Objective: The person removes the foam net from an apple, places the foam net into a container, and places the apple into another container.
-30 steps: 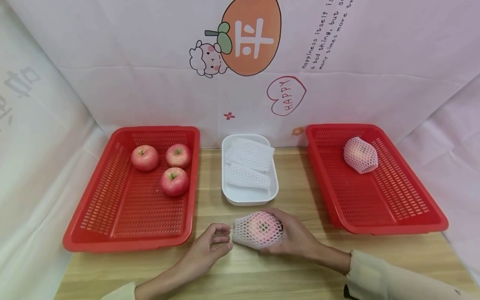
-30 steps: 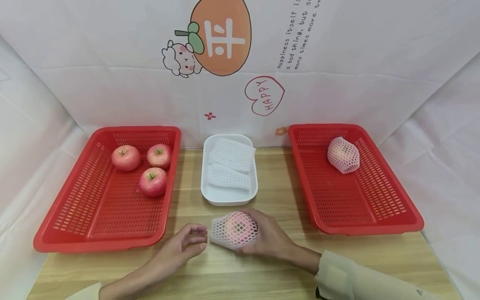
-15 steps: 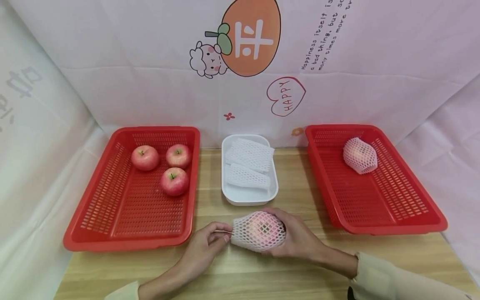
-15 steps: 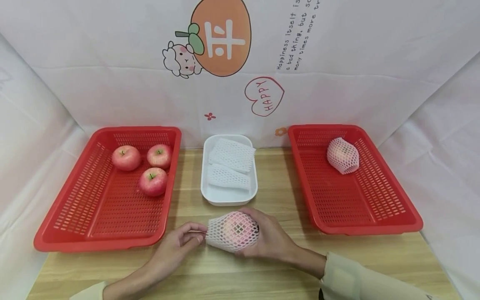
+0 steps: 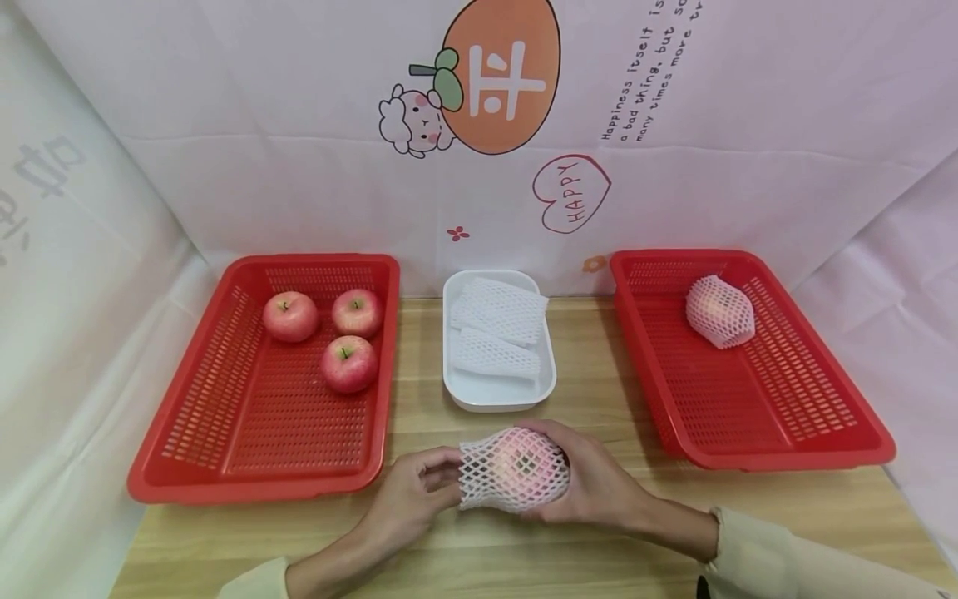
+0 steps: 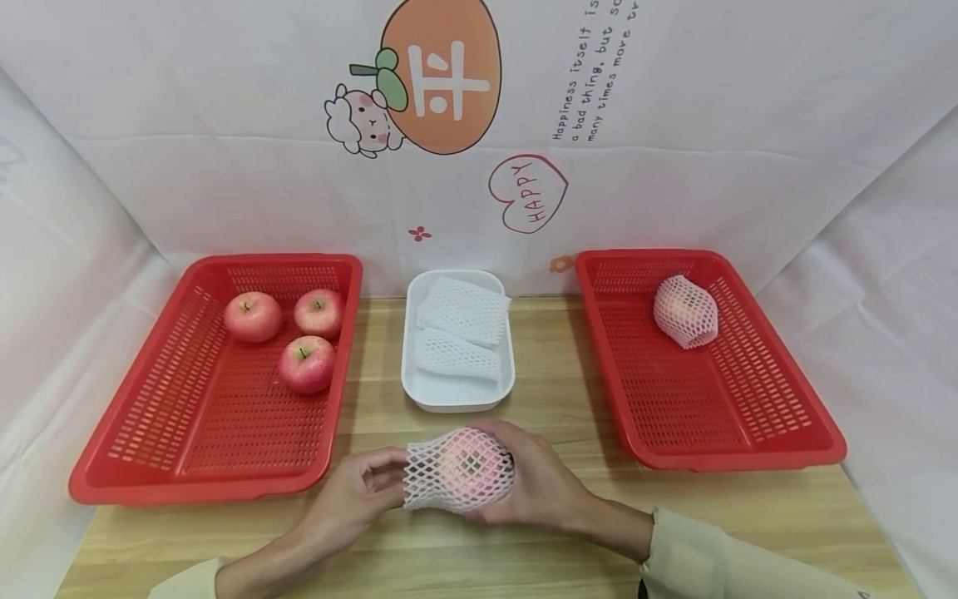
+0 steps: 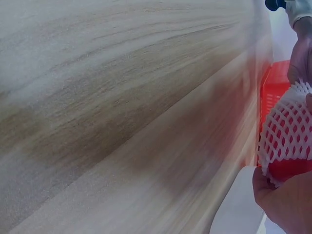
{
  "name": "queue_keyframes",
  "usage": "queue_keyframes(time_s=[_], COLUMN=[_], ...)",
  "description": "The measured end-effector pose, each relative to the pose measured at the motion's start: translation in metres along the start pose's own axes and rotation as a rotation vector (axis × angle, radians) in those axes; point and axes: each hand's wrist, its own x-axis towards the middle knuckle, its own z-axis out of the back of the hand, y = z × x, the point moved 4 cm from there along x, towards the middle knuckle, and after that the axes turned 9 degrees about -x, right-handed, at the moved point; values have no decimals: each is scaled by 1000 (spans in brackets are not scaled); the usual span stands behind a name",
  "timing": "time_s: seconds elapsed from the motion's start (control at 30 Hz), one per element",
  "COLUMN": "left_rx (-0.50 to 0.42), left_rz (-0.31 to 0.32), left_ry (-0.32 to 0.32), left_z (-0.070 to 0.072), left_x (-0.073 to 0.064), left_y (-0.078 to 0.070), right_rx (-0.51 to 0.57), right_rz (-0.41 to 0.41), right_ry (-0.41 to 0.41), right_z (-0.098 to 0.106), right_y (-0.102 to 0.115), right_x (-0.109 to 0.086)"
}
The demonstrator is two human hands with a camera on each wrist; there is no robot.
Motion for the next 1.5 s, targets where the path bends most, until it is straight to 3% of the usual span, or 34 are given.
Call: queue_keyframes(time_s=[0.2,0.63,0.87,1.23,1.5], left_rx=[-18,9,-71,13,57], left_rz=[-37,-52,2,-61,-75], left_ry=[64,139,169,177,178], left_z=[-3,-9,-14,-22,-24], left_x=[2,6,10,12,13], left_y=[-1,-4,-4,-4,-7], right_rx=[-2,-29,2,-13,-56], right_rz=[-1,0,-13,-58,-27], right_ry=[4,-2,10,31,15], right_z=[0,1,0,-4,-4], right_y=[2,7,12,21,26], right_x=[0,0,1,3,4])
